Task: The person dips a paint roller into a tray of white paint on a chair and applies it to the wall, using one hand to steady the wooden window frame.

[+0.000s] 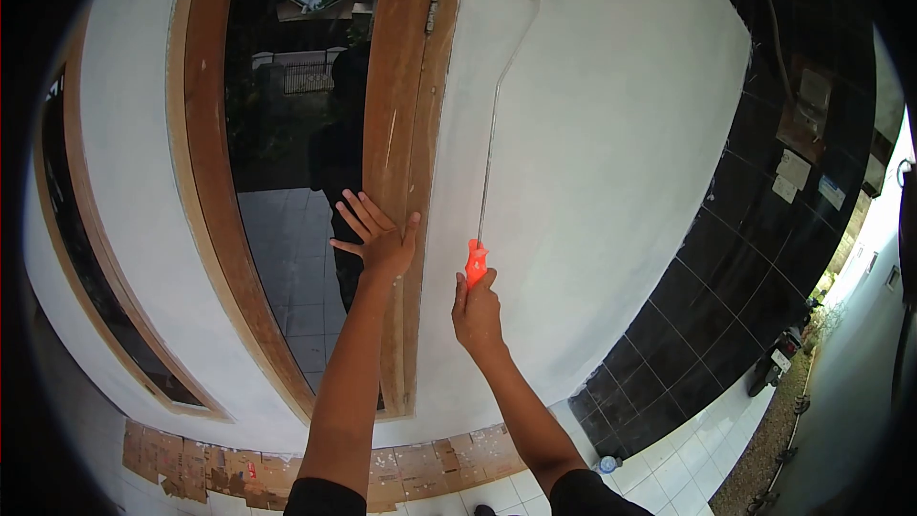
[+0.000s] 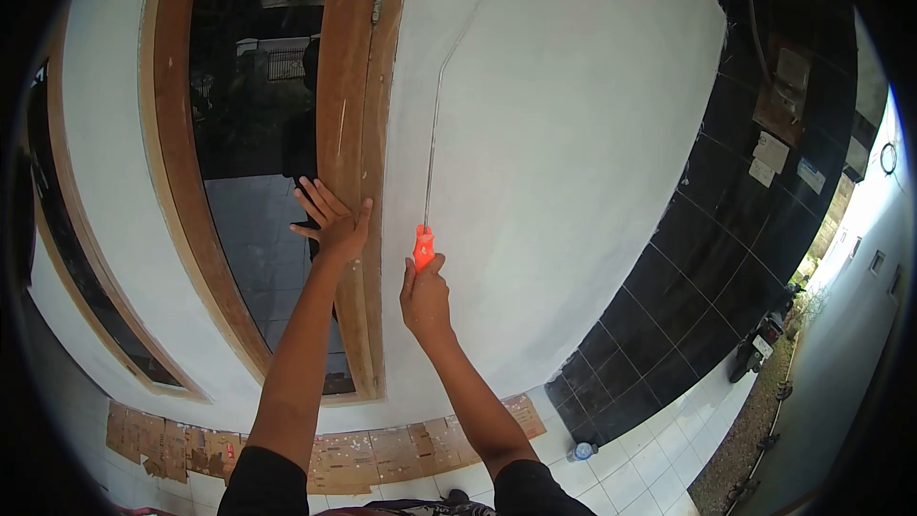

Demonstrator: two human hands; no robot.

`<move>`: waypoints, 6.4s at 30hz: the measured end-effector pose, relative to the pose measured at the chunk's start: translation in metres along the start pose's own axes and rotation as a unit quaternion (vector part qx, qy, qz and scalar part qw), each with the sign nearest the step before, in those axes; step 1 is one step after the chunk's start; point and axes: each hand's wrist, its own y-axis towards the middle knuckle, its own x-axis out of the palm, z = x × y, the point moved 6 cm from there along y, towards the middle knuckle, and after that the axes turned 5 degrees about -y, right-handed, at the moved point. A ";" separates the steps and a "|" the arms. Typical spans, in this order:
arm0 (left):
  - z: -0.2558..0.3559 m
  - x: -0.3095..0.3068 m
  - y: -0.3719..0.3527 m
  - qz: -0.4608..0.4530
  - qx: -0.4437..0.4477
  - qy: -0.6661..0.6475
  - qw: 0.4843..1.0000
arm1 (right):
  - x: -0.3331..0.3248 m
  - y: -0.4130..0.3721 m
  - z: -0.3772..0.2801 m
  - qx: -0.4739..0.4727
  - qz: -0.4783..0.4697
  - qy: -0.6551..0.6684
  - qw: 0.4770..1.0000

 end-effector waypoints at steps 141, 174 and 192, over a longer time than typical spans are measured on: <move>-0.015 0.005 -0.004 -0.073 0.093 0.030 0.993 | 0.152 -0.240 0.258 0.116 -0.093 0.039 0.988; -0.156 -0.027 -0.152 -0.252 0.203 -0.055 0.945 | 0.089 -0.464 0.221 0.268 -0.036 0.065 0.961; -0.550 -0.362 -1.198 -0.332 -0.655 -0.328 0.595 | 0.037 -0.774 0.137 0.145 -0.368 -0.058 0.917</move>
